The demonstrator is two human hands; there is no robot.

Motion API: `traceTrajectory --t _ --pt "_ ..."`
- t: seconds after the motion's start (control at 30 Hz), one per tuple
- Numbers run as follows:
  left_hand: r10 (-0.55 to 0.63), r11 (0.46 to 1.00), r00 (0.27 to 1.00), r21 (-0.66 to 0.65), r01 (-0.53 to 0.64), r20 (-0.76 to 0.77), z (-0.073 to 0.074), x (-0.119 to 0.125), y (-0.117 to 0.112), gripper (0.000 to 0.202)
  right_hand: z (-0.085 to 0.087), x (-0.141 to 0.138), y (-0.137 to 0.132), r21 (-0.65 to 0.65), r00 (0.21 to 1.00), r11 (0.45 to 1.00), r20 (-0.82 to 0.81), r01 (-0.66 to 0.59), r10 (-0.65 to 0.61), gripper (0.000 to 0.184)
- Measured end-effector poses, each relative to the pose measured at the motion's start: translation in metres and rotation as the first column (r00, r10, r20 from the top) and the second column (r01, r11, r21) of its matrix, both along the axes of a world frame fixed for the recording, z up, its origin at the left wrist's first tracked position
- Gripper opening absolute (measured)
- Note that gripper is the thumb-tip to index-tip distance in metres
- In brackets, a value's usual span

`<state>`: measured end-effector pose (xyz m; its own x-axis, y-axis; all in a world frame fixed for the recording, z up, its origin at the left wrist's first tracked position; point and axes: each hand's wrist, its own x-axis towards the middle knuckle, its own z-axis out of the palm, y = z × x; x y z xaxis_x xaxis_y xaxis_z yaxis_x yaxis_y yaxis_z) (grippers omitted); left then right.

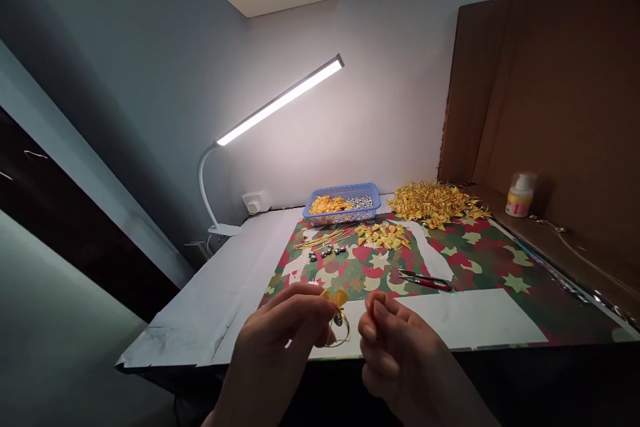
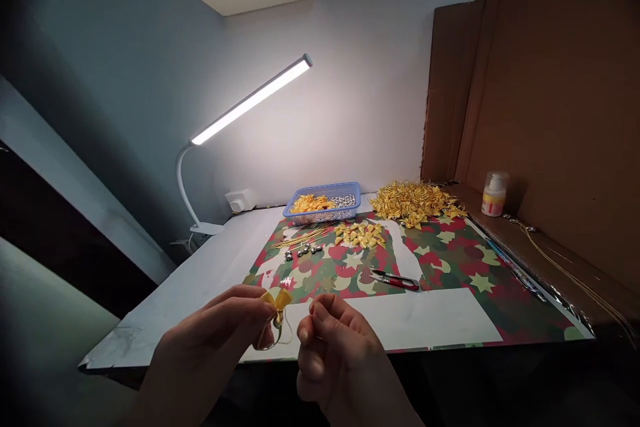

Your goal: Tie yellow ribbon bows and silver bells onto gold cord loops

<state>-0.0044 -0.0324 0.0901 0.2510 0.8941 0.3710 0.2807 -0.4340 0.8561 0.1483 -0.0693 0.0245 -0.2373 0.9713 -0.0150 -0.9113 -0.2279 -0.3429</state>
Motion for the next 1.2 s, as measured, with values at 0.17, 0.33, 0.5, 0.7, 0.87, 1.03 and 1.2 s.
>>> traceTrajectory --t 0.17,0.33,0.5,0.7,0.87,1.03,1.2 --pt "-0.011 0.999 1.000 0.038 0.010 0.019 -0.002 -0.002 0.000 0.023 -0.003 -0.014 0.006 -0.026 0.978 0.993 0.171 -0.118 0.121 0.041" --pt "0.029 0.984 0.999 0.177 -0.020 -0.047 -0.009 -0.012 0.007 0.026 -0.005 -0.020 0.006 -0.084 0.981 0.979 -0.065 -0.187 0.182 0.031" --pt "0.030 0.932 0.993 0.362 0.015 -0.116 -0.021 -0.024 0.018 0.034 -0.002 -0.015 0.002 -0.035 0.968 0.979 -0.160 -0.201 0.193 0.028" --pt "-0.094 0.978 0.985 0.172 0.118 -0.143 -0.023 -0.024 0.022 0.027 -0.009 -0.005 0.018 -0.014 0.927 0.991 0.356 0.134 -0.121 0.051" --pt "-0.198 0.978 0.979 -0.084 0.194 -0.050 -0.021 -0.025 0.022 0.020 -0.026 0.013 0.028 0.117 0.661 0.941 0.684 0.319 -0.309 0.035" --pt "-0.246 0.969 0.958 -0.034 0.243 -0.147 -0.027 -0.026 0.020 0.023 -0.014 0.014 0.011 0.600 0.166 0.777 0.760 0.193 -0.628 0.008" --pt "-0.254 0.966 0.952 0.002 0.259 -0.172 -0.033 -0.025 0.017 0.023 -0.004 -0.002 0.009 0.849 -0.176 0.527 0.514 -0.037 -0.840 0.017"
